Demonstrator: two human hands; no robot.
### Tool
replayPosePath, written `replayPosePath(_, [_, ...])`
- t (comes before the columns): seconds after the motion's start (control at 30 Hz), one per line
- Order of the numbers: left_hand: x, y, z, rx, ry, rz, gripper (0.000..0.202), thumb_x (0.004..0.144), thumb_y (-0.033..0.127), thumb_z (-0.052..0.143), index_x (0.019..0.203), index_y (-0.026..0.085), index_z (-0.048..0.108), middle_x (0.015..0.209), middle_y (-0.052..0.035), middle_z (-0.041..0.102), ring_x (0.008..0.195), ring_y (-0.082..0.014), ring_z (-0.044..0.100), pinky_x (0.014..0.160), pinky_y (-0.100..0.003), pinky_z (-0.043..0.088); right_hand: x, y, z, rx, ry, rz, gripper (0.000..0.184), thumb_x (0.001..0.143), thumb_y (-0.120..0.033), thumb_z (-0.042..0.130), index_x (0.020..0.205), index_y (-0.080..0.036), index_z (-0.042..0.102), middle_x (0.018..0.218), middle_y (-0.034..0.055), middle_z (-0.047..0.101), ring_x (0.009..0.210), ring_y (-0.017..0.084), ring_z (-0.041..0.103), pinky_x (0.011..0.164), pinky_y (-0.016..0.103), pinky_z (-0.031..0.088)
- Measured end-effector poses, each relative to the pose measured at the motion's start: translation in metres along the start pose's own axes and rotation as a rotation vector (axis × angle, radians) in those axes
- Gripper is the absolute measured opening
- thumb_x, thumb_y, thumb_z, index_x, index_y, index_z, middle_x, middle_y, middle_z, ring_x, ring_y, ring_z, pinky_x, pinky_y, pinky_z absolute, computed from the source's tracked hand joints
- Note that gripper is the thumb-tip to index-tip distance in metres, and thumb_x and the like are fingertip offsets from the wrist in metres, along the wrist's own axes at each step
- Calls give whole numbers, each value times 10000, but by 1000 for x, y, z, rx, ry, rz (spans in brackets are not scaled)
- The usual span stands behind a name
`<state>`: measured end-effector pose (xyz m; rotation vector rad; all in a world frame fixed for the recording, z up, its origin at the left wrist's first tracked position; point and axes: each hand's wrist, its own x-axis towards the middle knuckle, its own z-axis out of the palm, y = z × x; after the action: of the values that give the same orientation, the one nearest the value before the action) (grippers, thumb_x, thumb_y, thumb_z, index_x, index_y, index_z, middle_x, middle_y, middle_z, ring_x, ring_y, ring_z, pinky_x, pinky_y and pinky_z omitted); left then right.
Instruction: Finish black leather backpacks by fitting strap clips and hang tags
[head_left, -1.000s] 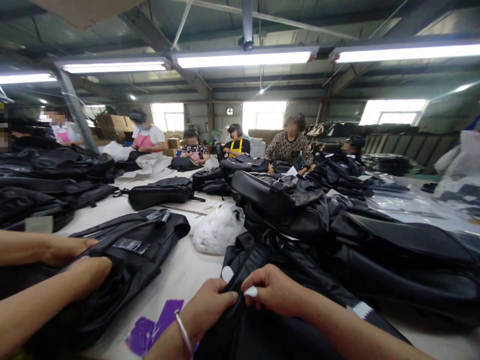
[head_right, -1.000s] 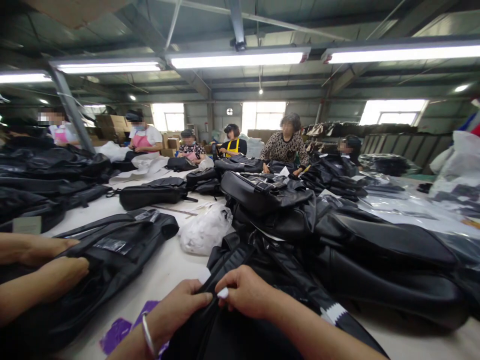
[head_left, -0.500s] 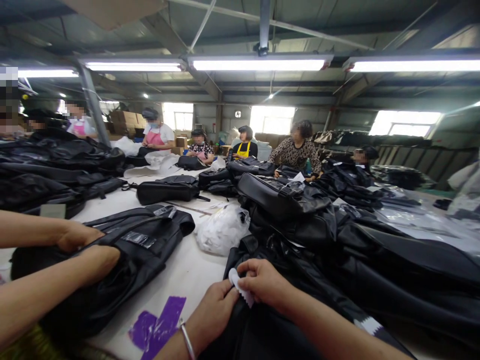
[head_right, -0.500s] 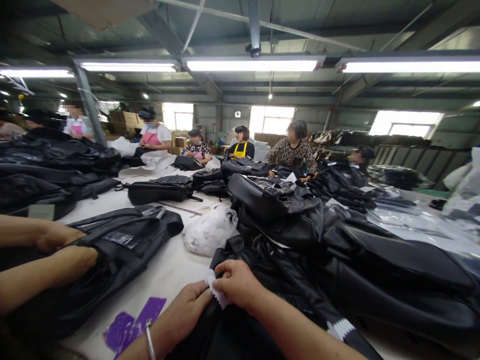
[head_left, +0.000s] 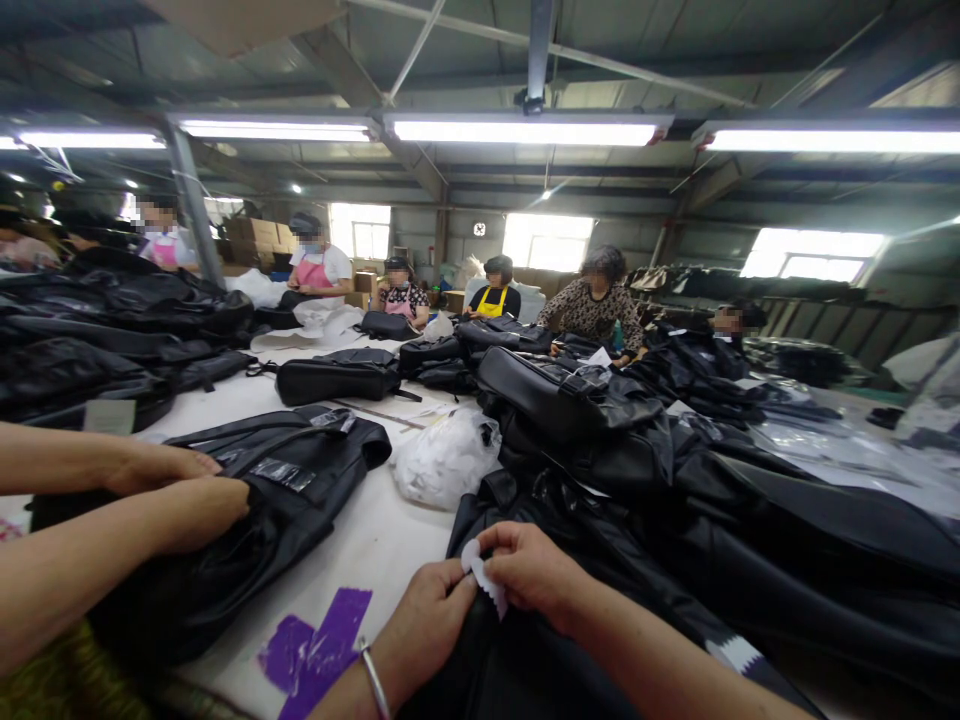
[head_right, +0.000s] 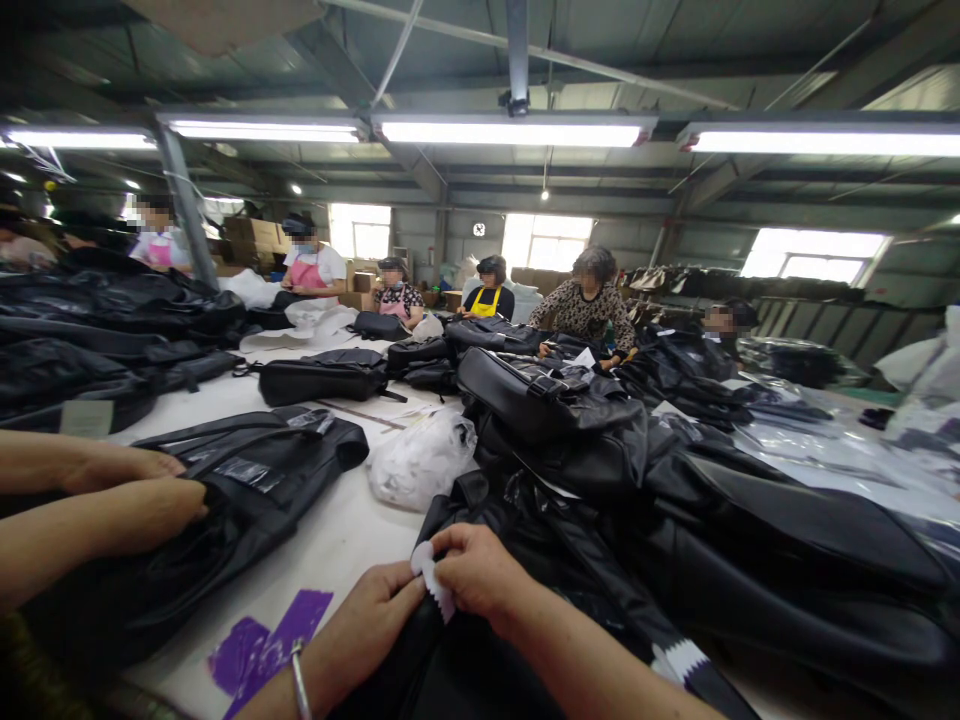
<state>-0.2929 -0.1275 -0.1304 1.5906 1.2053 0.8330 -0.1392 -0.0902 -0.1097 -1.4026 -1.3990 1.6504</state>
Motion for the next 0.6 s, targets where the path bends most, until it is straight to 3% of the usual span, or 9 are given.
replayPosePath(0.17, [0,0,3,-6,11,-14,365,872,366,457,818,129,729,744,-30,709,805,-238,623,664,-260,421,0,5,2,37,-20,-58,271,579,-90,524,822,-141,631,425,-114,404,345,48,294,373,194,216])
replayPosePath(0.33, [-2,0,5,20,28,21,347,877,326,437,819,132,719,777,-39,717,814,-239,633,675,-264,427,4,13,2,-145,27,-280,92,672,-165,603,741,-135,656,589,-30,582,520,86,477,497,200,362])
replayPosePath(0.5, [-3,1,4,72,2,33,358,884,340,436,772,140,711,780,-44,725,776,-233,636,656,-262,423,3,7,-5,-378,24,-361,146,746,-254,620,716,-140,707,625,-1,634,589,115,527,546,216,392])
replayPosePath(0.6, [-2,2,3,77,0,29,353,881,332,439,756,143,710,785,-45,728,782,-235,644,670,-263,430,4,0,-8,-499,92,-430,187,762,-296,630,686,-147,714,670,14,650,646,129,554,587,222,405])
